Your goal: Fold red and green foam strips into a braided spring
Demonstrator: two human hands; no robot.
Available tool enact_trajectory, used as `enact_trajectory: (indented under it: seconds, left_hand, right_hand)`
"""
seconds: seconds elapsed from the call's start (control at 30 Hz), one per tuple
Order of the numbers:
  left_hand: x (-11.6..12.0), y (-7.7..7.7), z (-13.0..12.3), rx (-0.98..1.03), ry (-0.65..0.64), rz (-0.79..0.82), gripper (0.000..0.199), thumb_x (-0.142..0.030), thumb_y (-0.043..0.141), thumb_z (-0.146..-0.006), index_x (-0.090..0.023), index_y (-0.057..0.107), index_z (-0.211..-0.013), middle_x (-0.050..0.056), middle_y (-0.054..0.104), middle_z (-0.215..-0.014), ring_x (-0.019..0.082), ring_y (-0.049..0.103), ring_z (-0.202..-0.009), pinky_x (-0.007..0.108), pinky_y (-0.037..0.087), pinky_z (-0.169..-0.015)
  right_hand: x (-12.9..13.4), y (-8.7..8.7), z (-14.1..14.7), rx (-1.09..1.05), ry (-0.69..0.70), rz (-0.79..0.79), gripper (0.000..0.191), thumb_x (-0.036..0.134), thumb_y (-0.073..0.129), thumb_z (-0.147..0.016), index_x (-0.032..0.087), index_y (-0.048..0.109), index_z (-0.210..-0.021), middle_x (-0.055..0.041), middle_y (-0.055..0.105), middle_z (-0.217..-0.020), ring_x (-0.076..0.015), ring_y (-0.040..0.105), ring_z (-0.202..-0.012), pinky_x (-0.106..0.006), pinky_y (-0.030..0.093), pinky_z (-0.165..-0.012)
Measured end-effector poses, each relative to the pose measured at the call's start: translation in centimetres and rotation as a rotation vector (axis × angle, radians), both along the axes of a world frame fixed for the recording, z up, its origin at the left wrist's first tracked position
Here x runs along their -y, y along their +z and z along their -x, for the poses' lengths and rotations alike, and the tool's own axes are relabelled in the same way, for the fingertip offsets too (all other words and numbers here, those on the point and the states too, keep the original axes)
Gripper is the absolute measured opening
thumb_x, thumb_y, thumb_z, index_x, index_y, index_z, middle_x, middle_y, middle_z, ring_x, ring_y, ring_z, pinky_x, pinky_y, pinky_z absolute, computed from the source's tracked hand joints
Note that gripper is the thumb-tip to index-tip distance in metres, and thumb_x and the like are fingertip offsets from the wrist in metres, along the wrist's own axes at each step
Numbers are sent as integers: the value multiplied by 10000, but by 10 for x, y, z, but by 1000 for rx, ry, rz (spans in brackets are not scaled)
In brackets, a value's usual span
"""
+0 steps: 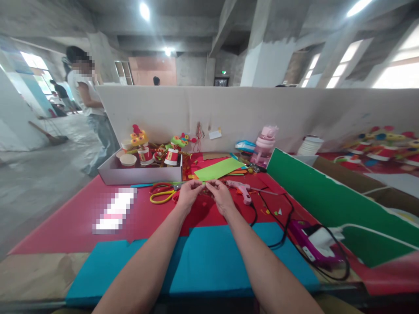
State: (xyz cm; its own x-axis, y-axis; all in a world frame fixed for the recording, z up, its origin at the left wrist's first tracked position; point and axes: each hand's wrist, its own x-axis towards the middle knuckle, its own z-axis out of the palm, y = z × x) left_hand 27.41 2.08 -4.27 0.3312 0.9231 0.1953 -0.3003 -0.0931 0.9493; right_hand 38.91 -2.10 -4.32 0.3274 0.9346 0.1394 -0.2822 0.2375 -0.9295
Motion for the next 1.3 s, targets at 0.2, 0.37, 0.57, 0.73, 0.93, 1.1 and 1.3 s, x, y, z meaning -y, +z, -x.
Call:
enact_trajectory:
  seconds: [0.2, 0.37, 0.57, 0.73, 0.93, 1.1, 1.3]
  left_hand:
    - [-3, -1, 1, -131, 39, -204, 316, -257, 734, -634, -161, 658, -926, -16, 604, -635, 114, 550, -591, 231, 433, -592]
    - [0, 2, 1, -279, 127, -456, 282, -183, 675, -684, -199, 669, -965, -4, 606, -703, 125, 541, -629, 238, 421, -629]
    - [2, 6, 4, -364, 205, -563, 189, -169, 668, -692, -206, 684, -877, -1, 587, -692, 133, 511, -627, 241, 393, -634]
    - [1, 5, 4, -378, 215, -614, 145, -153, 642, -702, -205, 667, -835, 7, 590, -708, 142, 507, -643, 246, 390, -648]
    - [4, 7, 5, -451, 227, -705, 159, -125, 585, -727, -216, 651, -840, 17, 587, -732, 158, 513, -683, 255, 388, -671]
    - [8, 12, 5, -522, 229, -741, 158, -124, 559, -757, -216, 653, -843, 33, 607, -763, 175, 534, -739, 267, 391, -701]
    - [9, 12, 4, -498, 226, -720, 160, -107, 578, -741, -216, 657, -828, 32, 615, -766, 172, 545, -733, 261, 397, -702]
  right_hand:
    - [-1, 0, 1, -82, -29, -1, 357, 411, 776, -569, 205, 562, -767, 38, 633, -626, -136, 613, -593, -308, 523, -672]
    - [3, 3, 1, -90, -28, -27, 350, 391, 762, -601, 220, 555, -825, 46, 640, -651, -134, 628, -603, -300, 531, -668]
    - [2, 2, 1, -105, 1, -31, 328, 398, 768, -595, 208, 579, -784, 38, 629, -649, -135, 622, -608, -305, 530, -676]
    - [0, 1, 1, -79, -16, -28, 322, 418, 756, -596, 207, 579, -763, 40, 620, -651, -133, 617, -596, -311, 529, -692]
    - [0, 2, 1, -89, -20, -28, 316, 401, 759, -582, 204, 580, -752, 41, 625, -661, -124, 599, -567, -293, 530, -654]
    - [-1, 1, 0, -74, -61, -17, 304, 398, 755, -583, 198, 590, -742, 34, 622, -644, -130, 590, -594, -288, 527, -644]
    - [0, 1, 1, -118, -68, -11, 283, 365, 756, -576, 195, 589, -728, 41, 613, -626, -128, 587, -577, -295, 525, -647]
